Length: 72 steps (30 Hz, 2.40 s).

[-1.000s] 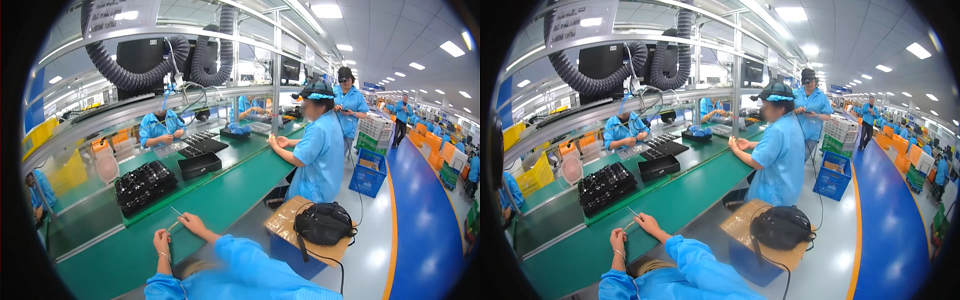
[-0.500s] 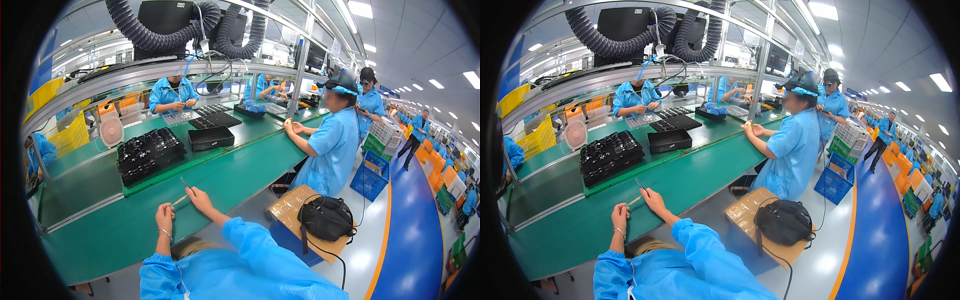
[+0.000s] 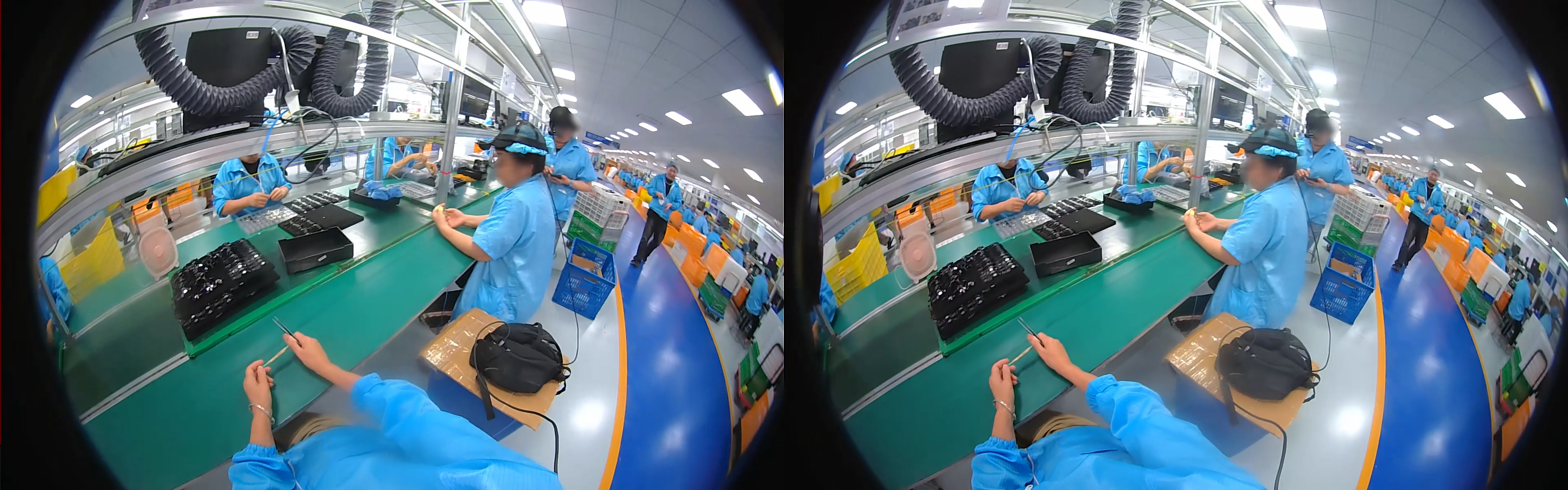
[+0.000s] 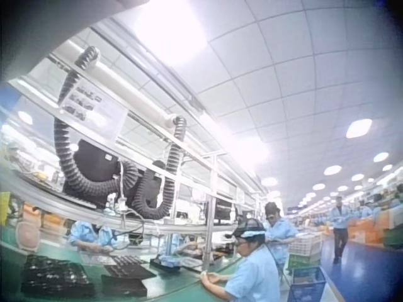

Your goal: Manually assembling small internal components into electronic device chassis at a factory production line.

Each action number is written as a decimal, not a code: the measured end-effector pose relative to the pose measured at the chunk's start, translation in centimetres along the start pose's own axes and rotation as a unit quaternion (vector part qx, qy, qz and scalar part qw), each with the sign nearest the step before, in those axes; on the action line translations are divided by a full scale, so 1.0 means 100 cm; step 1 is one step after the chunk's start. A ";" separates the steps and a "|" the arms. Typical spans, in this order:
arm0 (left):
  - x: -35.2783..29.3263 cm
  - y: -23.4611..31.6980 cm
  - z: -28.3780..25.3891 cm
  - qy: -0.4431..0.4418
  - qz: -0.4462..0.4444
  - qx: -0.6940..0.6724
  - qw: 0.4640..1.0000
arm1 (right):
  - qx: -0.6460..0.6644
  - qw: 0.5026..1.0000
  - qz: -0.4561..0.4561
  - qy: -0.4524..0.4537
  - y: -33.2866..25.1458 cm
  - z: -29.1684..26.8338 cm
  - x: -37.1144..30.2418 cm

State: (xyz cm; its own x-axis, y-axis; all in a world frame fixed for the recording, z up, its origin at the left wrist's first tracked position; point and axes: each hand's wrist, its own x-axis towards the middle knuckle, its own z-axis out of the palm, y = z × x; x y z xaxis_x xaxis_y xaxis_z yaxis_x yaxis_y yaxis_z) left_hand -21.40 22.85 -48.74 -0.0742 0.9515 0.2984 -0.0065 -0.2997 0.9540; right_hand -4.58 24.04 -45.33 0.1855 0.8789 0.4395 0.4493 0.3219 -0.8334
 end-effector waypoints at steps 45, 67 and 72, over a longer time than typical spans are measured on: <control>-0.006 0.010 -0.006 0.031 -0.067 -0.129 0.989 | 0.003 0.999 0.023 -0.024 -0.006 -0.003 -0.004; -0.014 0.029 -0.003 -0.044 -0.061 -0.019 0.997 | 0.231 0.959 0.164 -0.031 -0.006 0.004 0.000; 0.007 0.044 -0.003 0.005 -0.156 -0.180 0.971 | 0.240 0.953 0.164 -0.092 -0.016 0.031 0.008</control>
State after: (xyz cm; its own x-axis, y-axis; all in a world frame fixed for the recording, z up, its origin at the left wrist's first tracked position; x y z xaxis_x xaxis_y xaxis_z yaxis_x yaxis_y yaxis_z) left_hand -21.76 22.15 -44.29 -0.0227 0.9997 -0.0067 -0.3780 -0.0024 0.9258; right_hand -7.91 25.32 -44.69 0.0718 0.9924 0.0999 -0.0652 0.1046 -0.9924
